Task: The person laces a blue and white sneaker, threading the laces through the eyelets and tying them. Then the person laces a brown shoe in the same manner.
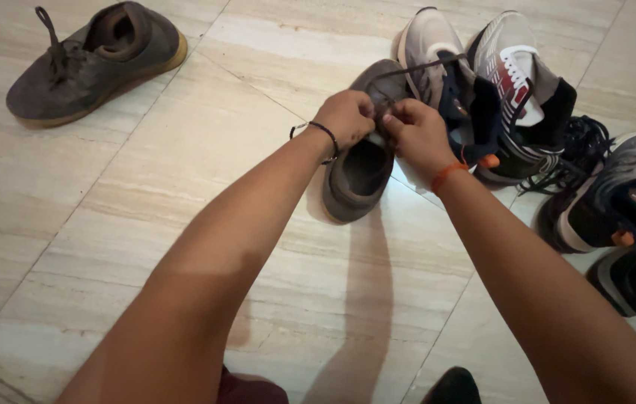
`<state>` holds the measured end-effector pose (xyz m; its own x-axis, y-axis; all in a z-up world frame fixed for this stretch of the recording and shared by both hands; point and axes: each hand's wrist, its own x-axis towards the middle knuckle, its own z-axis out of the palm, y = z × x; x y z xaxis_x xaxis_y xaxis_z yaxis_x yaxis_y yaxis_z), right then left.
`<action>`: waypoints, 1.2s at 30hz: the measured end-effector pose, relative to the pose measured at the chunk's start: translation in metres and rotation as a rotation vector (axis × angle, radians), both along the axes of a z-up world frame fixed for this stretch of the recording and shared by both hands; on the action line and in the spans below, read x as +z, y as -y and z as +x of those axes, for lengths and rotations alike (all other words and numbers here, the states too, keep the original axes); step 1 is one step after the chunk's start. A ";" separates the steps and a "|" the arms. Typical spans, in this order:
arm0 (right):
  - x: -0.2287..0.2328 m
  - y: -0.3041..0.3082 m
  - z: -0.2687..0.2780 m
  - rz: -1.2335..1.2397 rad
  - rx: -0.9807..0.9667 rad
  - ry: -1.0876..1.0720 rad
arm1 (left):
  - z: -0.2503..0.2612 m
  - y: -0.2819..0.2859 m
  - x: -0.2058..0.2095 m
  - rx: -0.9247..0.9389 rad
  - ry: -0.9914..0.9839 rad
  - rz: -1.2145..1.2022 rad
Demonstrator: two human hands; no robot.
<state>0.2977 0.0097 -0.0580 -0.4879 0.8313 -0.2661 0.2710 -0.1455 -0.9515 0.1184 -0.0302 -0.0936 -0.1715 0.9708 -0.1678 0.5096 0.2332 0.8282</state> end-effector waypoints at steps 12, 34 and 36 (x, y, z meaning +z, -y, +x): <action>0.027 -0.014 0.011 -0.243 0.107 0.004 | -0.005 -0.009 -0.021 -0.016 0.453 -0.080; 0.049 -0.043 0.035 -0.349 -0.300 -0.273 | -0.051 -0.002 0.041 0.700 0.063 0.296; 0.064 -0.050 0.050 -0.453 -0.251 -0.456 | -0.071 -0.001 0.035 0.683 -0.168 0.252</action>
<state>0.3481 0.0598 0.0058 -0.4414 0.7888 -0.4278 -0.2359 -0.5620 -0.7928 0.0477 -0.0289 -0.0583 -0.7539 0.6445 0.1273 0.4437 0.3565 0.8222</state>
